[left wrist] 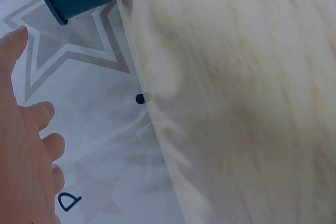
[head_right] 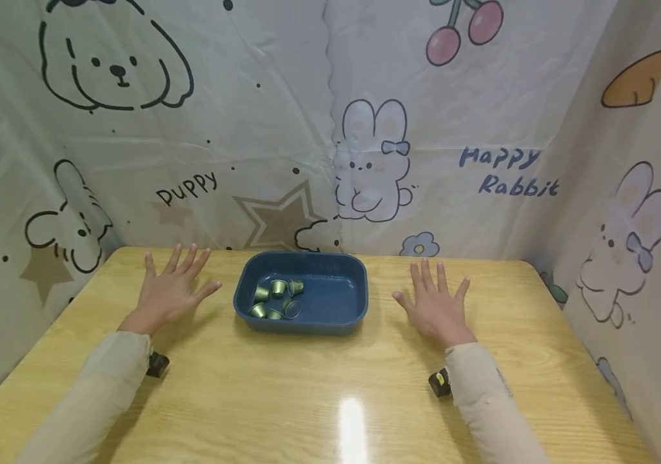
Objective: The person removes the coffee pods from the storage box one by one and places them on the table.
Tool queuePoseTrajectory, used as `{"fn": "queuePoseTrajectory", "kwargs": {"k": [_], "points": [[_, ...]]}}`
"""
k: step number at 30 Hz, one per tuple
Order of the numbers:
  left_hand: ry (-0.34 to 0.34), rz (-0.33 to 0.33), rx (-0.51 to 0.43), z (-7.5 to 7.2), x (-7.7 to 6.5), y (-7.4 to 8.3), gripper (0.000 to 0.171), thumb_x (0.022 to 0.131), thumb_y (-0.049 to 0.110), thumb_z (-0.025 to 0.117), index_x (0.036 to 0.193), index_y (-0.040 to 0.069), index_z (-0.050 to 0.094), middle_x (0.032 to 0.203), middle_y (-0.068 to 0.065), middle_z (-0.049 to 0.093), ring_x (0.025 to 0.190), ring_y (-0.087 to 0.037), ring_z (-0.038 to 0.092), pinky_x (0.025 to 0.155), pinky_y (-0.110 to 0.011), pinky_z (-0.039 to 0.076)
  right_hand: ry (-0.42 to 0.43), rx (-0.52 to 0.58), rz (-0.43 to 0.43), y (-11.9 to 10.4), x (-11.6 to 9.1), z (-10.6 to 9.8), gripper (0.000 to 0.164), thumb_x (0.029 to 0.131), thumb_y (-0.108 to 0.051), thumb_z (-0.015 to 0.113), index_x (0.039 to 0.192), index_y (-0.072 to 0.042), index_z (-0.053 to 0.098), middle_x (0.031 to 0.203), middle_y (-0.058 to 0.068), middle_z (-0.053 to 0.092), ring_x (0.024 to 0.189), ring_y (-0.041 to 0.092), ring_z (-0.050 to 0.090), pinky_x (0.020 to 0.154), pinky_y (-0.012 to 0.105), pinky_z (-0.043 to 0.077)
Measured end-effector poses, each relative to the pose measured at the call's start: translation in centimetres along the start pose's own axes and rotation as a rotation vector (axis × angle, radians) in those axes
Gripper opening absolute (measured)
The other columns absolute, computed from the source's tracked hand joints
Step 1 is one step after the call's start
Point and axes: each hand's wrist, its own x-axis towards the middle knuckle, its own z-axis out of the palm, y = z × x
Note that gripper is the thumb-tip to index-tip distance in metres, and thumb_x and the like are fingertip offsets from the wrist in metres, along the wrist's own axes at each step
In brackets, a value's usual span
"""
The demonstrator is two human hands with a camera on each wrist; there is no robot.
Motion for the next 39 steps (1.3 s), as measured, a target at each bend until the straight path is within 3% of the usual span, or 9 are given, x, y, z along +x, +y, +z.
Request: {"fn": "queuePoseTrajectory", "kwargs": {"k": [12,22,29,39], "points": [[-0.007,0.035,-0.086,-0.7,1.0,1.3,0.083,0.092,0.072,0.031,0.156,0.021,0.018,0.161,-0.015,0.014,0.149,-0.038,0.01,0.111,-0.069,-0.006,0.13,0.045,-0.067,-1.7,1.2,-0.8,0.084,0.097,-0.064,0.032,0.155,-0.006,0.017,0.159,0.021,0.017,0.147,0.042,0.013,0.113,0.065,0.01],[0.063,0.082,-0.266,-0.9,1.3,2.4,0.076,0.093,0.06,0.048,0.154,0.019,0.027,0.154,-0.017,0.035,0.141,-0.038,0.034,0.114,-0.064,0.014,0.289,0.095,-0.198,-4.5,2.1,-1.4,0.067,0.097,-0.048,0.052,0.146,-0.003,0.039,0.15,0.022,0.038,0.139,0.041,0.035,0.107,0.061,0.031],[-0.005,0.071,-0.445,-0.3,1.2,2.9,0.075,0.093,0.056,0.053,0.154,0.021,0.027,0.155,-0.013,0.034,0.135,-0.041,0.041,0.105,-0.06,0.036,0.304,0.114,-0.261,-6.9,2.6,-1.7,0.063,0.096,-0.049,0.052,0.143,-0.007,0.044,0.146,0.019,0.044,0.134,0.037,0.042,0.102,0.059,0.037],[-0.066,0.094,-0.604,0.3,1.4,3.1,0.078,0.092,0.058,0.054,0.154,0.019,0.027,0.156,-0.015,0.031,0.137,-0.038,0.04,0.106,-0.061,0.035,0.29,0.117,-0.324,-10.0,3.2,-1.2,0.062,0.094,-0.05,0.054,0.141,-0.009,0.048,0.143,0.018,0.046,0.128,0.037,0.049,0.101,0.056,0.041]]}}
